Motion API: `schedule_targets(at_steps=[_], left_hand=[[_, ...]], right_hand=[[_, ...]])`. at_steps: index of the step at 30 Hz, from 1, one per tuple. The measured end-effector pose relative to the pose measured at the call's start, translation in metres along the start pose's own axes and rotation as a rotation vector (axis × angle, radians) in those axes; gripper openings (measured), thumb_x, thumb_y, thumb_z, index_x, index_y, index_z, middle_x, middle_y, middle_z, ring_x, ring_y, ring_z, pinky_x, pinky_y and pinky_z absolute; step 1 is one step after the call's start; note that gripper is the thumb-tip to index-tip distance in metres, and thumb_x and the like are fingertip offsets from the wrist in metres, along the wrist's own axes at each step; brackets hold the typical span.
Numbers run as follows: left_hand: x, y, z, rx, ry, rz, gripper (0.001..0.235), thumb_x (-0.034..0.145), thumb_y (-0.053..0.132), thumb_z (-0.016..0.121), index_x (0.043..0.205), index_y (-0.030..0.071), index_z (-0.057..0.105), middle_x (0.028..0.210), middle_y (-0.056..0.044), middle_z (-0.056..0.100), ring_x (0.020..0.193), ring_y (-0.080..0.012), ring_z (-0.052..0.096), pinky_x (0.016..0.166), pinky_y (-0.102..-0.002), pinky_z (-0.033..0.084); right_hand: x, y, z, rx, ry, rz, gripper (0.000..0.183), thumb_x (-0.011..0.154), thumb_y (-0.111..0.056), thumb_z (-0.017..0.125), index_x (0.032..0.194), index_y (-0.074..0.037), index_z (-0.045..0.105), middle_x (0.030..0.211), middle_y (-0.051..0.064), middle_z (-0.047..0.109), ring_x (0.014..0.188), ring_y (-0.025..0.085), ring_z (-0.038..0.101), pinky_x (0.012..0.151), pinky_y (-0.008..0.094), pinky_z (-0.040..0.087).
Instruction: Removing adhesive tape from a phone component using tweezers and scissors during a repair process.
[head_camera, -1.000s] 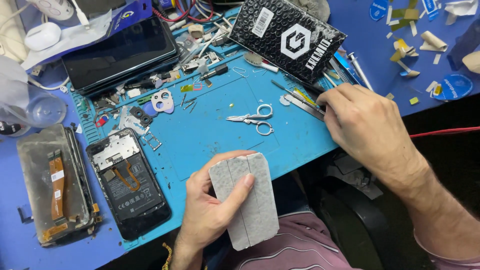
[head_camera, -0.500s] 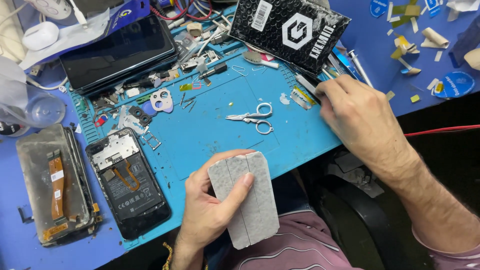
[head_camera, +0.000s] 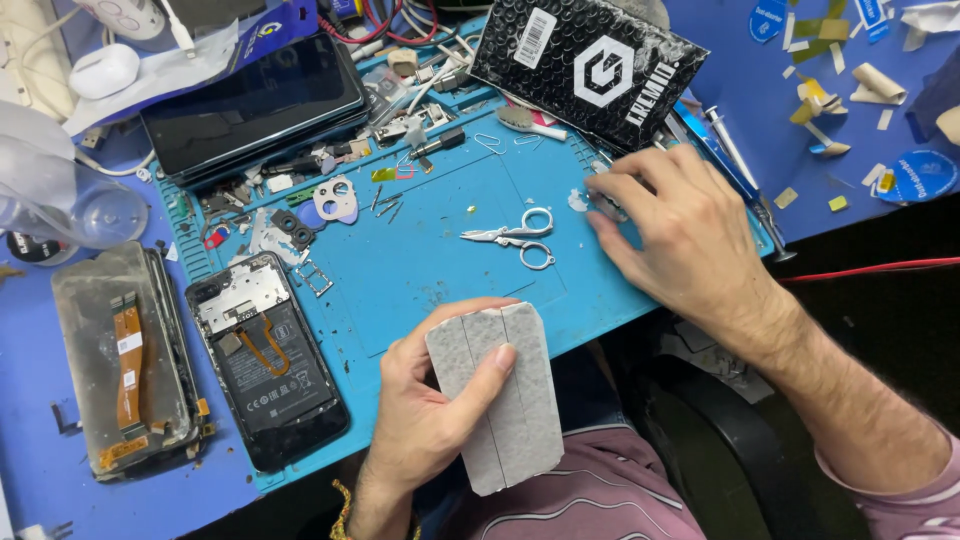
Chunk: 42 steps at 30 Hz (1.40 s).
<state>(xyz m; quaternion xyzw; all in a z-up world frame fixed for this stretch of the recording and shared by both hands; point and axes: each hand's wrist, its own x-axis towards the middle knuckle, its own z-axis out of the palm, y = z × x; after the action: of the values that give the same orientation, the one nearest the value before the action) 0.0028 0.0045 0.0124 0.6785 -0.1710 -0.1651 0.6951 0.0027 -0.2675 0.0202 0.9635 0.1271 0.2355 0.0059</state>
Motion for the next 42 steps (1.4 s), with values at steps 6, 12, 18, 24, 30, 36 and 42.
schedule_targets(at_steps=[6, 12, 18, 24, 30, 36, 42], left_hand=[[0.0, 0.002, 0.0, 0.017, 0.014, 0.009, 0.025, 0.092, 0.02, 0.072, 0.115, 0.01, 0.074, 0.111, -0.001, 0.081, 0.093, -0.0101, 0.075, 0.08, -0.024, 0.061], [-0.001, 0.001, 0.0, 0.009, 0.013, -0.001, 0.025, 0.092, 0.02, 0.072, 0.115, 0.011, 0.075, 0.109, -0.001, 0.081, 0.09, -0.0098, 0.075, 0.077, -0.024, 0.06], [-0.002, 0.001, -0.001, -0.007, -0.013, -0.012, 0.025, 0.092, 0.02, 0.072, 0.115, 0.011, 0.075, 0.107, -0.001, 0.081, 0.087, -0.0091, 0.074, 0.075, -0.024, 0.06], [-0.001, -0.002, -0.001, 0.042, -0.03, 0.008, 0.025, 0.091, 0.021, 0.072, 0.114, 0.011, 0.076, 0.109, -0.001, 0.082, 0.089, -0.0088, 0.075, 0.078, -0.023, 0.06], [-0.001, -0.004, 0.0, 0.034, -0.021, 0.018, 0.025, 0.091, 0.02, 0.072, 0.115, 0.01, 0.075, 0.107, -0.001, 0.081, 0.087, -0.0091, 0.074, 0.075, -0.023, 0.059], [-0.002, -0.001, 0.001, 0.005, 0.011, 0.045, 0.026, 0.092, 0.02, 0.073, 0.115, 0.008, 0.074, 0.11, -0.003, 0.081, 0.094, -0.0125, 0.076, 0.081, -0.026, 0.062], [-0.003, -0.001, 0.002, -0.034, 0.024, 0.029, 0.026, 0.092, 0.021, 0.074, 0.115, 0.01, 0.075, 0.108, -0.001, 0.08, 0.089, -0.0085, 0.072, 0.077, -0.024, 0.057]], right_hand=[[0.011, 0.009, 0.016, 0.181, -0.035, 0.007, 0.009, 0.097, -0.014, 0.085, 0.099, -0.011, 0.076, 0.102, 0.006, 0.065, 0.092, 0.028, 0.058, 0.078, 0.039, 0.053], [-0.005, 0.005, 0.0, 0.415, 0.026, 0.129, 0.014, 0.103, 0.011, 0.064, 0.116, 0.007, 0.067, 0.109, 0.02, 0.071, 0.104, 0.034, 0.063, 0.092, 0.042, 0.053], [-0.096, 0.058, -0.062, 0.851, -0.86, 0.559, 0.025, 0.086, -0.031, 0.075, 0.093, -0.019, 0.095, 0.081, -0.007, 0.1, 0.07, 0.004, 0.088, 0.067, 0.022, 0.069], [-0.381, 0.192, 0.016, -0.66, -1.189, 0.738, 0.023, 0.08, -0.05, 0.069, 0.101, -0.044, 0.078, 0.109, -0.005, 0.07, 0.12, 0.018, 0.069, 0.122, 0.044, 0.046], [-0.13, 0.046, -0.079, -0.084, -1.091, 0.741, 0.024, 0.102, -0.042, 0.045, 0.113, -0.048, 0.065, 0.084, -0.03, 0.084, 0.09, 0.003, 0.082, 0.088, 0.024, 0.061], [-0.033, -0.005, -0.065, 0.018, -0.268, 0.24, 0.019, 0.1, -0.025, 0.071, 0.115, -0.013, 0.073, 0.105, 0.003, 0.072, 0.099, 0.026, 0.069, 0.075, 0.047, 0.058], [-0.007, 0.005, 0.0, -0.422, -0.176, 0.101, 0.026, 0.098, -0.052, 0.067, 0.091, -0.026, 0.067, 0.088, -0.006, 0.065, 0.093, 0.017, 0.069, 0.063, 0.034, 0.056]])
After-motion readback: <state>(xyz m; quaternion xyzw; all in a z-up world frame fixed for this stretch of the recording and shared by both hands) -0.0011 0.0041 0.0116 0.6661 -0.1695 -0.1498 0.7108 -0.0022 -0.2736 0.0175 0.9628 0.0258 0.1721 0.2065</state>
